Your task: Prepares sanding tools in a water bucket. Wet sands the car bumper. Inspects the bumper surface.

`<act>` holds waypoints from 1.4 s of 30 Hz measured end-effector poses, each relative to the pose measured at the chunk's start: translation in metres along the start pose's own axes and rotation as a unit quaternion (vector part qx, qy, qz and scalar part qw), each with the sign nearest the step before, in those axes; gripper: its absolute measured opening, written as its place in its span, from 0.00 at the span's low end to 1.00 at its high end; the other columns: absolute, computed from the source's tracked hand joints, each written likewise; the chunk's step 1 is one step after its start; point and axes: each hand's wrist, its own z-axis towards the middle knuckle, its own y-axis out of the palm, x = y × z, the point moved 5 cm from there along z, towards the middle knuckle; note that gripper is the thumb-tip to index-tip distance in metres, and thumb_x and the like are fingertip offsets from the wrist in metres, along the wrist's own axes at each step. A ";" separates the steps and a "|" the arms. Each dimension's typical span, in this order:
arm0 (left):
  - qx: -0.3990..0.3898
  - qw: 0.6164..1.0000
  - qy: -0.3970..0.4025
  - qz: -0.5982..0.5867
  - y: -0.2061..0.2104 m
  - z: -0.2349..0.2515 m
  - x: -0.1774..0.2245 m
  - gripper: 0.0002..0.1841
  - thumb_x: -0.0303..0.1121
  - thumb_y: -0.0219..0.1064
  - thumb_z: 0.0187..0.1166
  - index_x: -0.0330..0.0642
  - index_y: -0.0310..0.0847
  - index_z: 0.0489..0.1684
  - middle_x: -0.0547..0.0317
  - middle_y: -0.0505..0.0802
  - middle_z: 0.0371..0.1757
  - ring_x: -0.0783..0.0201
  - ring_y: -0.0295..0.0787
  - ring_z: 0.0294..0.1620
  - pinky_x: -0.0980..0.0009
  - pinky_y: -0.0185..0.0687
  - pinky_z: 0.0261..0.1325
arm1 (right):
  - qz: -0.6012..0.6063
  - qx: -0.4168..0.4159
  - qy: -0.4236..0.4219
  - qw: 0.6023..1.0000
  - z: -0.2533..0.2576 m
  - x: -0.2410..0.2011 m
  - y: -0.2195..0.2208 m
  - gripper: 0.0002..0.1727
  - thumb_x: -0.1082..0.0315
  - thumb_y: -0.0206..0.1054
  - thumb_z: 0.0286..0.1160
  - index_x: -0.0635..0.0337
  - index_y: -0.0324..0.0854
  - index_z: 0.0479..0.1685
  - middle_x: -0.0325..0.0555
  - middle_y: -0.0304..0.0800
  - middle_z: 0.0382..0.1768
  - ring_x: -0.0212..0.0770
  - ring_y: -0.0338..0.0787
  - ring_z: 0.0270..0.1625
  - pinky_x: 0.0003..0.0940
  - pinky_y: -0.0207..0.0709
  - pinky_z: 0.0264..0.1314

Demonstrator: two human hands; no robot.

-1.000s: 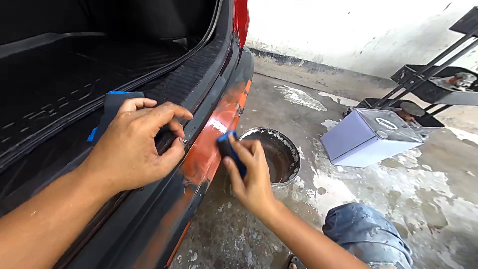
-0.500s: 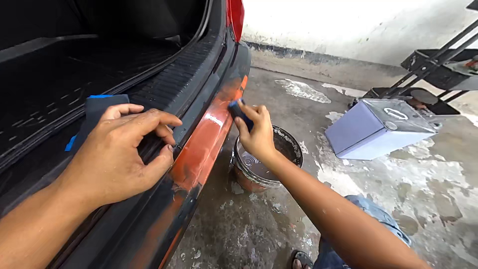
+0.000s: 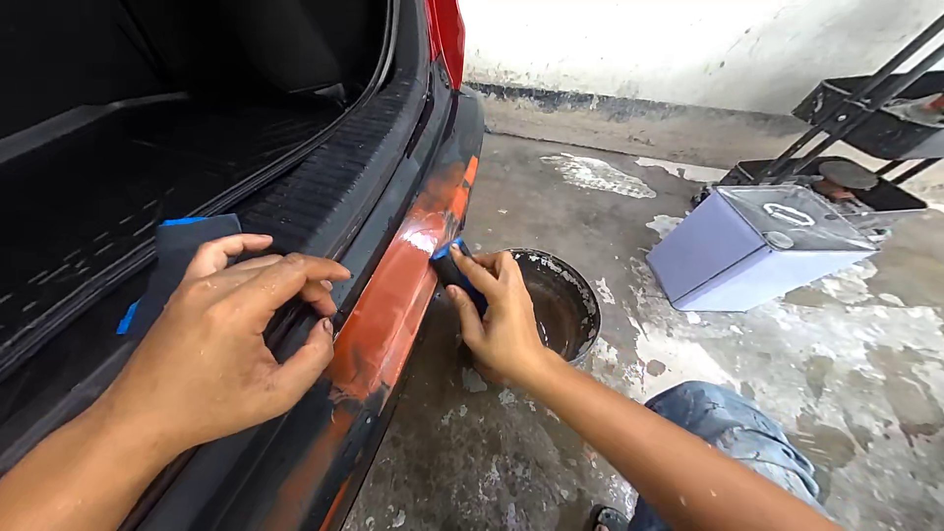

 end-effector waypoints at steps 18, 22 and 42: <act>-0.006 0.997 0.063 0.052 0.003 0.002 0.011 0.18 0.47 0.62 0.69 0.52 0.92 0.47 0.75 0.93 0.39 0.72 0.91 0.48 0.36 0.67 0.79 | -0.037 -0.013 -0.001 0.999 -0.008 -0.026 -0.005 0.26 0.51 0.60 0.83 0.41 0.81 0.79 0.49 0.84 0.57 0.50 0.84 0.58 0.51 0.80 0.52; -0.033 0.996 0.051 0.066 0.009 -0.002 0.007 0.21 0.53 0.63 0.70 0.54 0.91 0.54 0.74 0.94 0.52 0.72 0.89 0.62 0.39 0.63 0.84 | -0.035 -0.017 -0.019 0.999 0.014 0.008 -0.005 0.24 0.49 0.62 0.82 0.36 0.83 0.76 0.47 0.87 0.60 0.50 0.85 0.60 0.54 0.79 0.53; -0.060 0.996 -0.016 0.068 0.016 -0.001 -0.007 0.24 0.59 0.65 0.66 0.60 0.90 0.57 0.76 0.91 0.66 0.64 0.74 0.83 0.36 0.52 0.89 | 0.030 0.049 -0.080 0.995 0.054 0.068 0.014 0.26 0.52 0.59 0.85 0.48 0.80 0.80 0.52 0.82 0.56 0.48 0.83 0.57 0.48 0.81 0.57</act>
